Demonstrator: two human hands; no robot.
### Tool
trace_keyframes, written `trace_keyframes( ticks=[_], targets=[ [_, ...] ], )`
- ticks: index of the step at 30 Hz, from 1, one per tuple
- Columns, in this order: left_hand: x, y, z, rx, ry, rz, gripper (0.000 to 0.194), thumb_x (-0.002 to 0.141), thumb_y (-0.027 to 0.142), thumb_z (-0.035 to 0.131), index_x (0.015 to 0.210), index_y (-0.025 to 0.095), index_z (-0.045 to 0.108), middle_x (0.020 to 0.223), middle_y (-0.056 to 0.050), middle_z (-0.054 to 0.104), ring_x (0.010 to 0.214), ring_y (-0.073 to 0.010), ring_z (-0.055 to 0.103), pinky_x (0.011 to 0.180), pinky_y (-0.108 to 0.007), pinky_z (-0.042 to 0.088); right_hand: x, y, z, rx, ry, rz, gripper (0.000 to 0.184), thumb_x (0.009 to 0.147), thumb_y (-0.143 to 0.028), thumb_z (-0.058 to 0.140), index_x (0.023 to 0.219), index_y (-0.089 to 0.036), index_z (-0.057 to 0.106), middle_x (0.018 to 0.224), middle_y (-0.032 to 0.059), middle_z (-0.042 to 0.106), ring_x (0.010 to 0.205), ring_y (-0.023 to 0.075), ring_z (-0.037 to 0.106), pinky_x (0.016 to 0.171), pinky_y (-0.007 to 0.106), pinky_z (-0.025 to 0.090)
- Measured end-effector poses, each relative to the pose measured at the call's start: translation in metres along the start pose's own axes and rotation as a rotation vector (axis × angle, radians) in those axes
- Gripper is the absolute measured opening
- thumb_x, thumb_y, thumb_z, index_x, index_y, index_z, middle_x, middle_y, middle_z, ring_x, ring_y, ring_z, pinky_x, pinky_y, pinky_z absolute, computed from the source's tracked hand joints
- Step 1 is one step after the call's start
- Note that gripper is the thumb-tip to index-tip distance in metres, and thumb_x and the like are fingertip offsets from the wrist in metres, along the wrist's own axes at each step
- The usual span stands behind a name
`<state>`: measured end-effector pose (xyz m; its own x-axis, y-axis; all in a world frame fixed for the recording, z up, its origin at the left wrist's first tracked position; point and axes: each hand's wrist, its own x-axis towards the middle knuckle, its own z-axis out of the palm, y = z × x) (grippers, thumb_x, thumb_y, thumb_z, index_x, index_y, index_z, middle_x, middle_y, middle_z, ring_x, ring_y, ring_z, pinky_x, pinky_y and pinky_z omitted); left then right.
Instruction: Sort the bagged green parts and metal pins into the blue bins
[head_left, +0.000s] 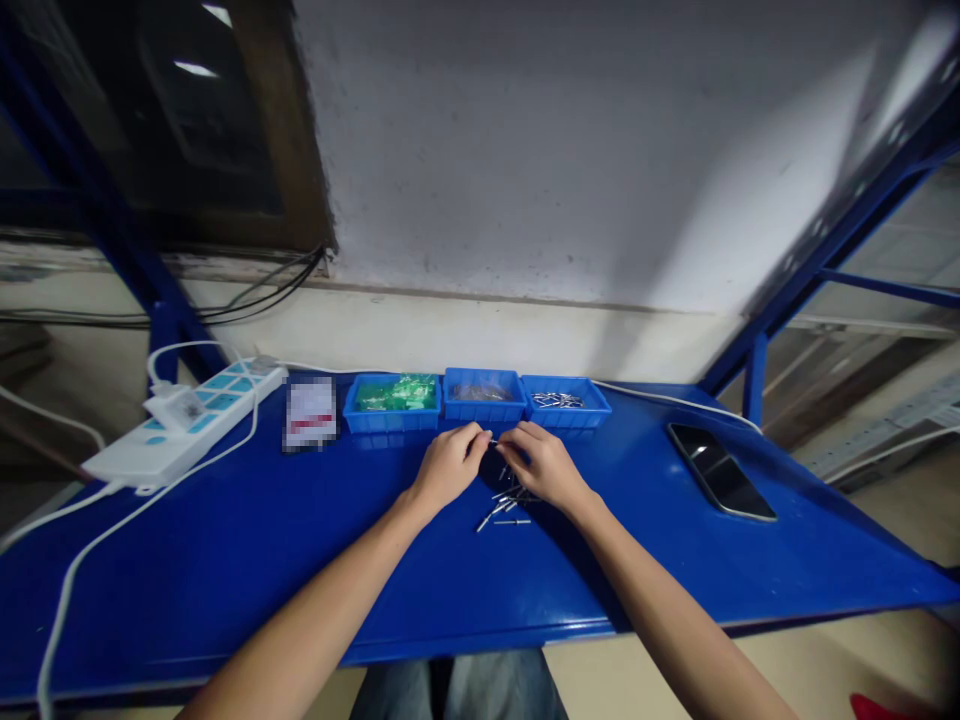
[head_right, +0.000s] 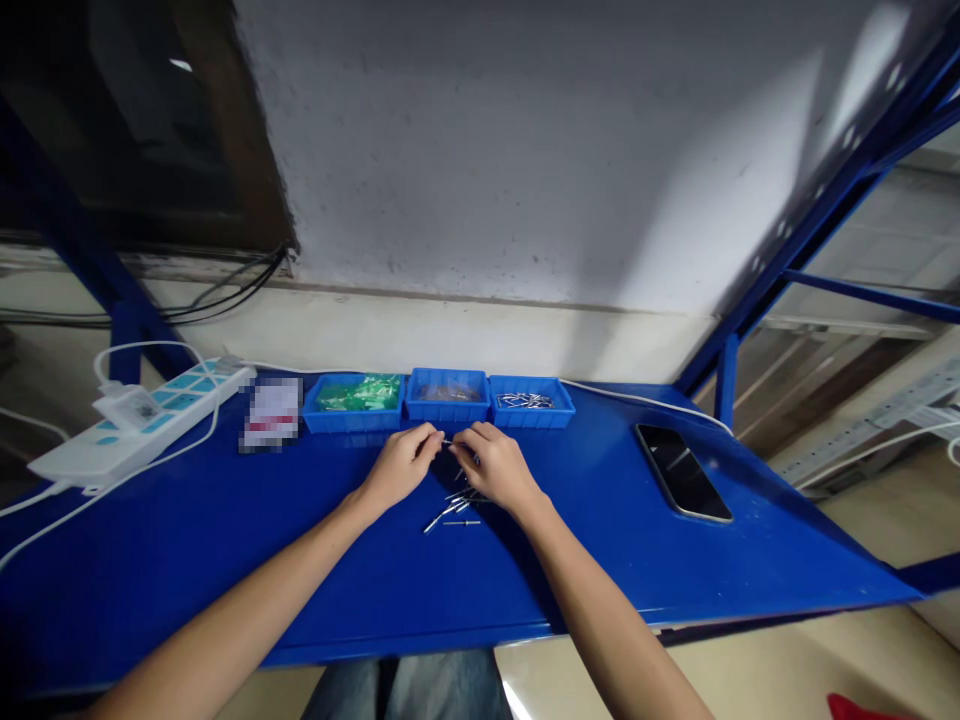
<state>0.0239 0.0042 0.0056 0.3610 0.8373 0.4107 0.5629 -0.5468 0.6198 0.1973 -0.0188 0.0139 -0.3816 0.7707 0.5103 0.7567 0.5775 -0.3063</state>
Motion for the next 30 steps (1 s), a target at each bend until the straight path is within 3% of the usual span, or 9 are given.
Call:
trace_keyframes(
  ticks=[3,5,8,11,16,20,24,27,30],
  targets=[
    [0.000,0.001,0.001,0.004,-0.039,-0.034,0.037,0.092,0.041,0.032,0.071,0.020,0.055,0.067,-0.001,0.062,0.063,-0.0143,0.057,0.058,-0.024,0.037,0.000,0.003,-0.005,-0.040,0.046,-0.040,0.019,0.092,-0.027,0.042,0.089,-0.021,0.060,0.079,0.0053,0.058,0.076,0.0164,0.055,0.067,0.026,0.042],
    [-0.002,0.003,0.002,0.040,-0.079,-0.055,0.033,0.088,0.046,0.041,0.075,0.021,0.057,0.068,0.000,0.062,0.063,-0.0145,0.058,0.057,-0.024,0.037,0.002,0.012,-0.011,-0.096,0.164,-0.012,0.020,0.091,-0.028,0.042,0.085,-0.020,0.059,0.076,0.0053,0.057,0.074,0.0171,0.053,0.067,0.027,0.042],
    [-0.005,0.007,0.006,0.112,-0.131,-0.064,0.027,0.076,0.050,0.058,0.081,0.023,0.060,0.074,0.001,0.063,0.070,-0.0159,0.059,0.058,-0.024,0.038,0.003,0.036,-0.019,-0.300,0.481,0.219,0.021,0.091,-0.030,0.042,0.084,-0.019,0.058,0.072,0.0066,0.055,0.073,0.0205,0.050,0.069,0.032,0.040],
    [-0.006,0.010,0.009,0.162,-0.195,-0.084,0.025,0.069,0.046,0.066,0.083,0.025,0.063,0.082,0.001,0.063,0.079,-0.0177,0.059,0.061,-0.025,0.040,0.001,0.053,-0.022,-0.435,0.598,0.360,0.024,0.087,-0.035,0.047,0.099,-0.016,0.057,0.081,0.0103,0.055,0.079,0.0252,0.048,0.072,0.038,0.040],
    [-0.006,0.007,0.012,0.187,-0.232,-0.134,0.008,0.077,0.027,0.058,0.083,0.026,0.064,0.088,0.000,0.063,0.083,-0.0173,0.059,0.066,-0.026,0.042,-0.002,0.038,-0.010,-0.252,0.415,0.273,0.022,0.086,-0.034,0.048,0.099,-0.019,0.058,0.080,0.0081,0.055,0.078,0.0241,0.049,0.073,0.039,0.042],
    [-0.006,0.002,0.015,0.260,-0.194,-0.075,0.011,0.083,0.021,0.051,0.083,0.024,0.061,0.089,-0.003,0.062,0.088,-0.0206,0.057,0.073,-0.030,0.043,0.001,0.016,0.003,-0.113,0.188,0.160,0.016,0.086,-0.033,0.051,0.092,-0.021,0.061,0.079,0.0071,0.056,0.080,0.0230,0.051,0.074,0.037,0.043],
    [-0.003,-0.006,0.016,0.232,-0.135,-0.054,0.017,0.088,0.021,0.043,0.088,0.020,0.059,0.094,-0.006,0.063,0.092,-0.0217,0.055,0.079,-0.033,0.043,0.001,0.011,0.008,-0.005,-0.012,0.072,0.015,0.085,-0.032,0.053,0.091,-0.020,0.061,0.078,0.0048,0.057,0.078,0.0200,0.051,0.074,0.034,0.043],
    [0.001,-0.012,0.016,0.099,-0.099,-0.047,0.020,0.090,0.020,0.038,0.089,0.018,0.058,0.093,-0.006,0.064,0.091,-0.0203,0.056,0.081,-0.032,0.042,0.000,0.010,0.007,0.043,-0.071,0.027,0.010,0.085,-0.027,0.052,0.087,-0.020,0.059,0.077,0.0035,0.057,0.075,0.0180,0.050,0.071,0.032,0.042],
    [0.002,-0.013,0.017,0.047,-0.068,-0.051,0.025,0.092,0.025,0.034,0.085,0.018,0.057,0.087,-0.007,0.065,0.086,-0.0205,0.058,0.078,-0.032,0.042,0.001,0.009,0.005,0.021,-0.050,0.017,0.012,0.088,-0.022,0.046,0.083,-0.020,0.057,0.078,0.0042,0.057,0.076,0.0180,0.050,0.070,0.031,0.042]
  ],
)
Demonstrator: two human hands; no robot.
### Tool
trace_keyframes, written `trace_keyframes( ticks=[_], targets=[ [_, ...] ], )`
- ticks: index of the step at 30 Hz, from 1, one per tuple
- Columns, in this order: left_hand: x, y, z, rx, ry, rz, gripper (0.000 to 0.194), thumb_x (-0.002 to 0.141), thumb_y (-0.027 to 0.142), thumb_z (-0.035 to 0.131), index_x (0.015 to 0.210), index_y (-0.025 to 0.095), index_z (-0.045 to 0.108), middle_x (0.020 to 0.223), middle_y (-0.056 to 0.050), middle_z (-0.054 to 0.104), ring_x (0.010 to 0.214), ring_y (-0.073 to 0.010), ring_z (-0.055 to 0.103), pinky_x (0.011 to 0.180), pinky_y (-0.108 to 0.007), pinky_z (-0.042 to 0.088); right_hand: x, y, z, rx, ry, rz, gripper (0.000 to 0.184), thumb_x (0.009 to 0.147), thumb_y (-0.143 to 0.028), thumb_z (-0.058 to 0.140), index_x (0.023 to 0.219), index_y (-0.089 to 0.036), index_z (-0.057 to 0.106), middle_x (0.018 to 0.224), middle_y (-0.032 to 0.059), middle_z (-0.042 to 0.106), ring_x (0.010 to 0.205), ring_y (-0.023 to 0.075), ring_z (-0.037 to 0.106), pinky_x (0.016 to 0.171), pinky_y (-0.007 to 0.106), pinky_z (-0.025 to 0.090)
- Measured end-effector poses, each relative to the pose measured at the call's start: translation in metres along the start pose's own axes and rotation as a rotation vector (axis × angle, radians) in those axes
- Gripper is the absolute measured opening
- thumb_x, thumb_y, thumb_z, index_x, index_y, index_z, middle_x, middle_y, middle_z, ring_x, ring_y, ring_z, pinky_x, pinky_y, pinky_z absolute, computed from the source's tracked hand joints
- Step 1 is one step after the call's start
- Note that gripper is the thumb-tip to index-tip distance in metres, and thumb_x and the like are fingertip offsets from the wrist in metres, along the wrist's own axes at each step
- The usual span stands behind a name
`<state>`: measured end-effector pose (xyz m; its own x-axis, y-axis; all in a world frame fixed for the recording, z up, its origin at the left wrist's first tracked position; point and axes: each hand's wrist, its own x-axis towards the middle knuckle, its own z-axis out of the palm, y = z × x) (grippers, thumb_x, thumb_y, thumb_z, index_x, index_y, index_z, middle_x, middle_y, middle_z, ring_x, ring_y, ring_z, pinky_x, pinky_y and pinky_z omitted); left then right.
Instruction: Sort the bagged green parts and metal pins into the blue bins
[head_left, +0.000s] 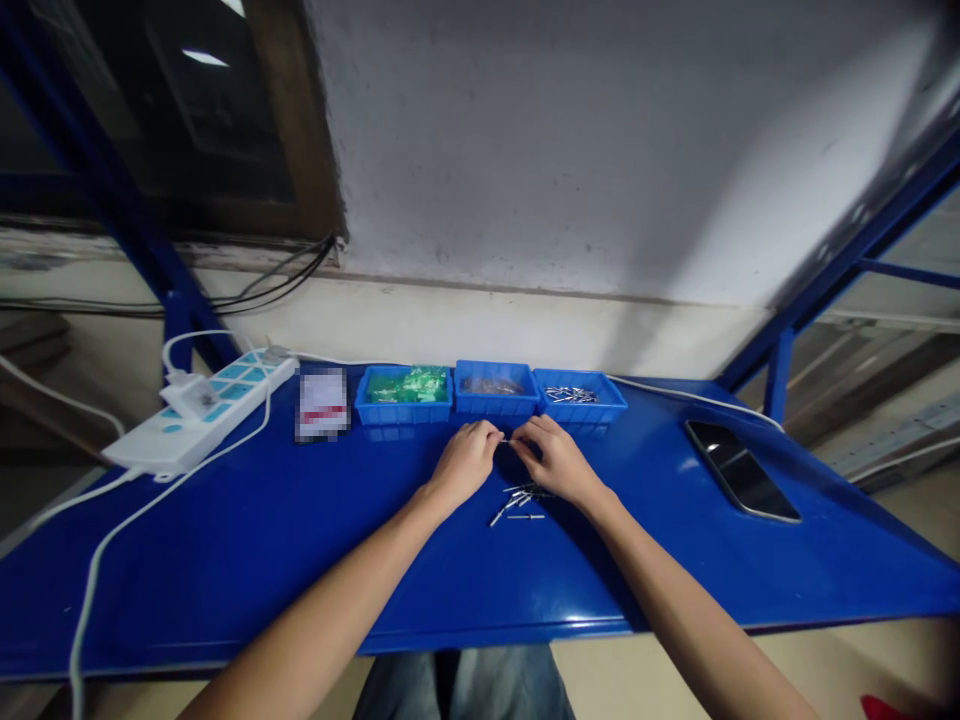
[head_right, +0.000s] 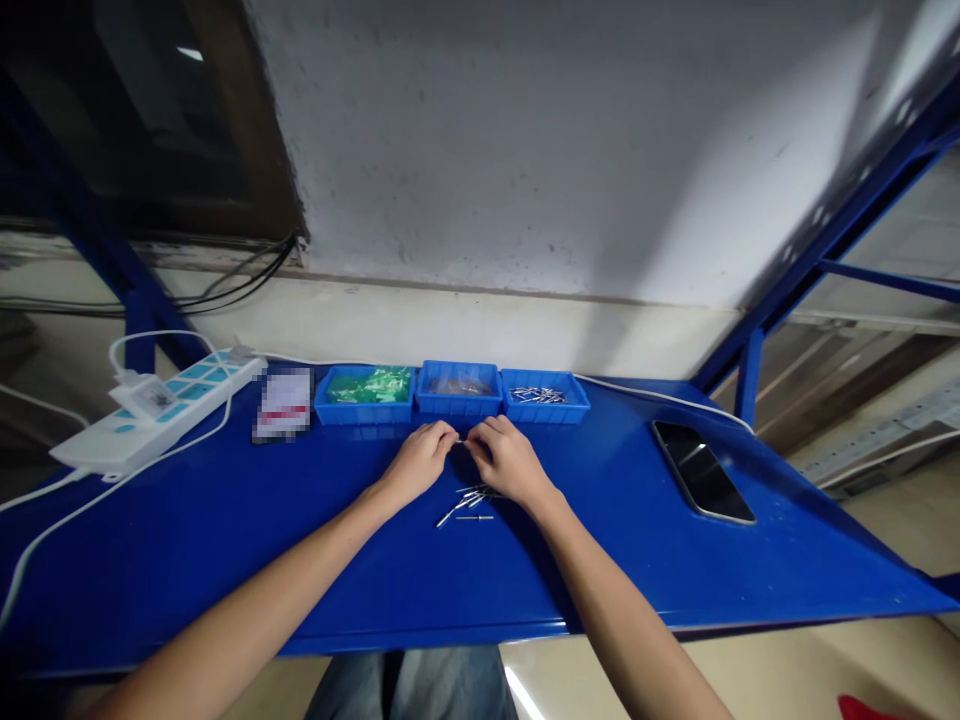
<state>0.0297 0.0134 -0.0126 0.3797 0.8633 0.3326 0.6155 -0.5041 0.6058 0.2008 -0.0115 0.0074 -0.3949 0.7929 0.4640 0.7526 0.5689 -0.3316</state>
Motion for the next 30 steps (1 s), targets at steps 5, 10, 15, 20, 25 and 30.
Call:
trace_keyframes(
  ticks=[5,10,15,20,25,30],
  targets=[
    [-0.003,0.007,-0.002,-0.094,0.065,0.060,0.019,0.090,0.031,0.041,0.093,0.019,0.056,0.086,-0.004,0.063,0.082,-0.0176,0.058,0.074,-0.028,0.044,0.001,0.000,-0.001,-0.002,0.069,0.052,0.021,0.092,-0.025,0.039,0.079,-0.020,0.055,0.076,0.0046,0.057,0.075,0.0182,0.050,0.070,0.030,0.041],
    [-0.004,0.011,-0.009,-0.040,0.157,0.069,0.019,0.090,0.027,0.042,0.087,0.021,0.060,0.088,-0.003,0.062,0.086,-0.0164,0.057,0.079,-0.027,0.043,0.000,-0.002,-0.001,0.047,0.086,0.028,0.021,0.093,-0.030,0.041,0.082,-0.020,0.056,0.074,0.0037,0.057,0.074,0.0177,0.051,0.070,0.030,0.041],
    [-0.005,0.019,-0.010,-0.025,0.038,-0.038,0.025,0.088,0.037,0.043,0.084,0.021,0.062,0.084,-0.002,0.065,0.078,-0.0159,0.060,0.070,-0.026,0.044,0.003,0.005,-0.011,-0.060,0.222,-0.004,0.023,0.091,-0.030,0.041,0.079,-0.020,0.058,0.075,0.0047,0.055,0.076,0.0180,0.050,0.071,0.029,0.041],
    [-0.013,0.039,-0.001,0.113,-0.123,-0.051,0.024,0.076,0.048,0.057,0.082,0.025,0.064,0.085,0.000,0.064,0.081,-0.0193,0.059,0.066,-0.028,0.043,0.007,0.034,-0.027,-0.301,0.590,0.340,0.026,0.086,-0.041,0.049,0.071,-0.020,0.052,0.067,0.0030,0.051,0.068,0.0186,0.046,0.065,0.030,0.036],
    [-0.015,0.039,0.001,0.242,-0.184,-0.036,0.012,0.079,0.032,0.054,0.080,0.026,0.064,0.089,-0.001,0.062,0.085,-0.0208,0.059,0.068,-0.029,0.043,-0.001,0.030,-0.018,0.009,0.432,0.437,0.041,0.089,-0.048,0.039,0.059,-0.020,0.045,0.051,-0.0034,0.041,0.050,0.0120,0.038,0.051,0.025,0.029],
    [-0.009,0.022,-0.006,0.216,-0.185,-0.037,0.017,0.086,0.027,0.045,0.083,0.021,0.061,0.092,-0.006,0.064,0.092,-0.0227,0.058,0.074,-0.031,0.042,0.000,0.016,0.002,0.287,0.237,0.375,0.045,0.089,-0.051,0.038,0.065,-0.017,0.055,0.059,-0.0011,0.051,0.058,0.0125,0.047,0.057,0.025,0.033]
  ],
)
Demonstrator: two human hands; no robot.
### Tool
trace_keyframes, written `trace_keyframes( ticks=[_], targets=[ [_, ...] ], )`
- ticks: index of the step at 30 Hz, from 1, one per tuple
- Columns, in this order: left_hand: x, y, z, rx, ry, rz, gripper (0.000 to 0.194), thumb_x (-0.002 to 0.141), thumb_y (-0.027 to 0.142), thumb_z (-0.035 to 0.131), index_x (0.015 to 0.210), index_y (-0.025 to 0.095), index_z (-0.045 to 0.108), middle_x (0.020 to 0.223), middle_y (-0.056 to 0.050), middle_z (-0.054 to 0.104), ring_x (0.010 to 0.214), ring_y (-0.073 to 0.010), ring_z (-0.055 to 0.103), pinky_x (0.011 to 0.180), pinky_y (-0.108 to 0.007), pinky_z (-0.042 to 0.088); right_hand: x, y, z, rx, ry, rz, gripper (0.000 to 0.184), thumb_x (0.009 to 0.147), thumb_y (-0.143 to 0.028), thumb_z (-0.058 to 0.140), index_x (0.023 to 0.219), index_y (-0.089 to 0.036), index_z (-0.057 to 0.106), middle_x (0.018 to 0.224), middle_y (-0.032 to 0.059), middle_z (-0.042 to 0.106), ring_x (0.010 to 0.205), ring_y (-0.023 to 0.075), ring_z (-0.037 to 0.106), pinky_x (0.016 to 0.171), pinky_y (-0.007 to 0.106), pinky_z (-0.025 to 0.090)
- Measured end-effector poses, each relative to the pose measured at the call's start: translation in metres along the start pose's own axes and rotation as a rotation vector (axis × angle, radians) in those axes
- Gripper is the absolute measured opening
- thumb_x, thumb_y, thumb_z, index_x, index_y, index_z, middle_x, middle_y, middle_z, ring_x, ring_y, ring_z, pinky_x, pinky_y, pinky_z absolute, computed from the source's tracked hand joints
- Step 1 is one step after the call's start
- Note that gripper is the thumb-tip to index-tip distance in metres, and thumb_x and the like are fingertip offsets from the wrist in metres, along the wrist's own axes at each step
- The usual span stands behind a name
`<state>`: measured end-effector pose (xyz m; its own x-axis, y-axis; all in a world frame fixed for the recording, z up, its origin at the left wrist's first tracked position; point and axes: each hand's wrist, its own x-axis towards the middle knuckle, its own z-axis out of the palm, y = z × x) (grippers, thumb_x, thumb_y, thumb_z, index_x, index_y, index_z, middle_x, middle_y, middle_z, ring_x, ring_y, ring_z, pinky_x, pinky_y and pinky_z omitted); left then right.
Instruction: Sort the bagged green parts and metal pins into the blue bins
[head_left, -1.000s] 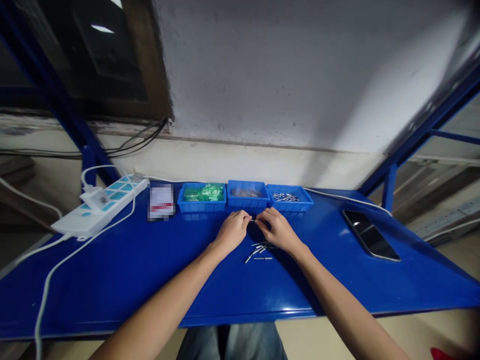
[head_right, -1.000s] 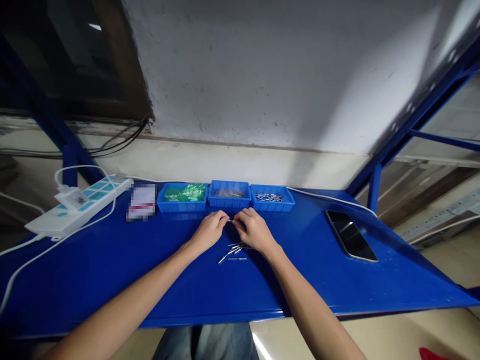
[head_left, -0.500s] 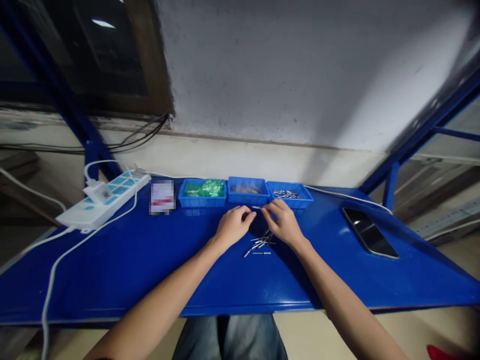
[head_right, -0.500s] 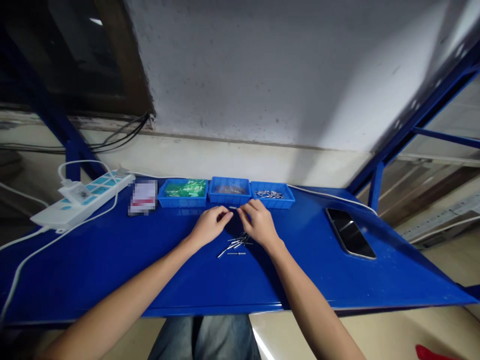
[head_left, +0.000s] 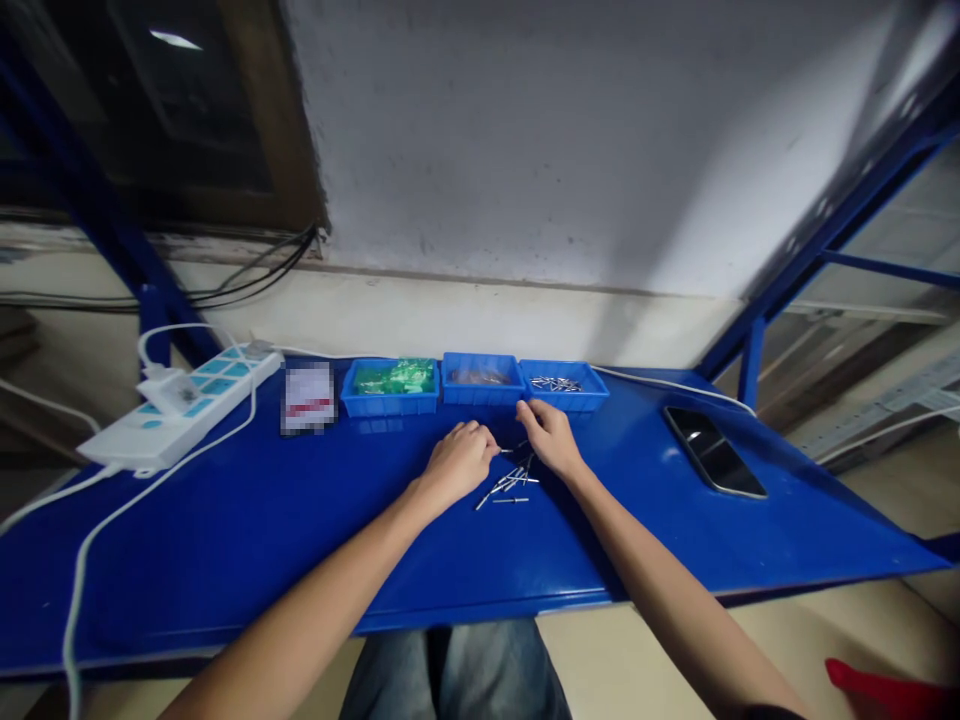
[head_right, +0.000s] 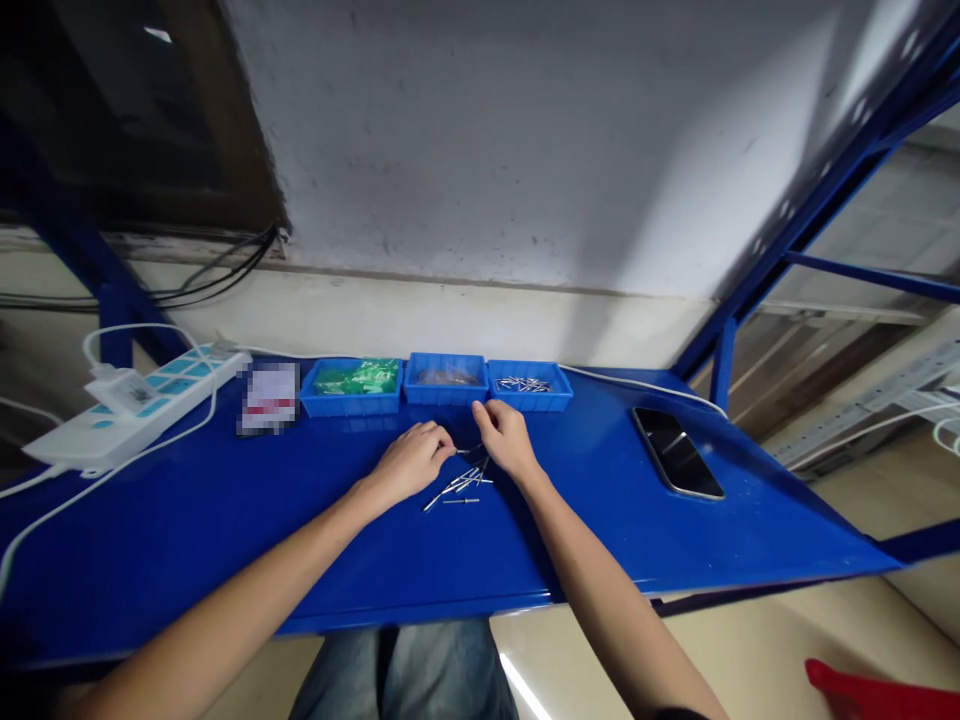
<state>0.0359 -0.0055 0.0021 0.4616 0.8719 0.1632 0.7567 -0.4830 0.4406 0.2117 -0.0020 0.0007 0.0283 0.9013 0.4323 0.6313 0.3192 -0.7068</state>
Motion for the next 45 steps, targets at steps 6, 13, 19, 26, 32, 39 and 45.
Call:
trace_keyframes(
  ticks=[6,13,19,26,32,39,45],
  targets=[
    [0.008,-0.015,-0.001,-0.236,0.001,-0.087,0.015,0.089,0.024,0.039,0.092,0.021,0.053,0.074,-0.002,0.068,0.071,-0.0174,0.063,0.064,-0.026,0.041,0.001,0.003,0.011,0.382,-0.128,0.211,0.052,0.086,-0.060,0.033,0.076,-0.017,0.061,0.067,0.0015,0.056,0.064,0.0144,0.053,0.062,0.026,0.041],
    [0.013,-0.023,0.001,-0.358,0.087,-0.061,0.021,0.090,0.029,0.037,0.083,0.020,0.054,0.067,-0.001,0.064,0.065,-0.0152,0.061,0.059,-0.023,0.039,-0.009,-0.013,0.016,0.195,-0.189,-0.074,0.025,0.083,-0.043,0.053,0.089,-0.020,0.059,0.079,0.0023,0.061,0.072,0.0156,0.056,0.065,0.027,0.043],
    [0.013,-0.021,0.001,-0.337,0.150,-0.031,0.037,0.091,0.038,0.032,0.066,0.019,0.052,0.058,0.000,0.058,0.056,-0.0139,0.055,0.056,-0.023,0.036,-0.009,-0.017,0.006,-0.074,-0.166,-0.278,0.014,0.086,-0.031,0.050,0.088,-0.020,0.058,0.071,0.0015,0.058,0.067,0.0151,0.053,0.063,0.026,0.040],
    [0.008,-0.019,-0.004,-0.404,0.193,0.066,0.028,0.089,0.038,0.039,0.085,0.018,0.059,0.068,0.001,0.061,0.061,-0.0124,0.055,0.059,-0.021,0.039,-0.007,-0.019,0.005,-0.078,-0.117,-0.177,0.027,0.090,-0.036,0.042,0.074,-0.020,0.056,0.065,0.0005,0.057,0.059,0.0134,0.051,0.055,0.024,0.035],
    [0.006,-0.018,-0.007,-0.392,0.211,0.107,0.032,0.091,0.034,0.036,0.079,0.017,0.060,0.072,-0.001,0.063,0.068,-0.0134,0.056,0.063,-0.022,0.040,-0.007,-0.020,0.003,0.005,-0.171,-0.136,0.025,0.088,-0.041,0.043,0.086,-0.020,0.057,0.062,-0.0017,0.055,0.054,0.0130,0.047,0.055,0.024,0.034],
    [0.006,-0.018,-0.007,-0.397,0.225,0.112,0.033,0.092,0.035,0.033,0.083,0.018,0.060,0.067,0.001,0.061,0.064,-0.0124,0.056,0.061,-0.021,0.040,-0.011,-0.029,-0.001,-0.148,-0.236,-0.261,0.034,0.092,-0.037,0.034,0.069,-0.021,0.052,0.065,0.0011,0.054,0.060,0.0146,0.050,0.060,0.025,0.035],
    [0.008,-0.025,-0.007,-0.382,0.234,0.040,0.032,0.092,0.028,0.032,0.106,0.020,0.059,0.070,0.000,0.062,0.066,-0.0132,0.059,0.063,-0.023,0.042,0.004,-0.020,-0.026,-0.234,0.215,-0.192,0.034,0.090,-0.039,0.038,0.066,-0.020,0.051,0.060,0.0011,0.051,0.057,0.0143,0.048,0.060,0.026,0.035]
  ],
)
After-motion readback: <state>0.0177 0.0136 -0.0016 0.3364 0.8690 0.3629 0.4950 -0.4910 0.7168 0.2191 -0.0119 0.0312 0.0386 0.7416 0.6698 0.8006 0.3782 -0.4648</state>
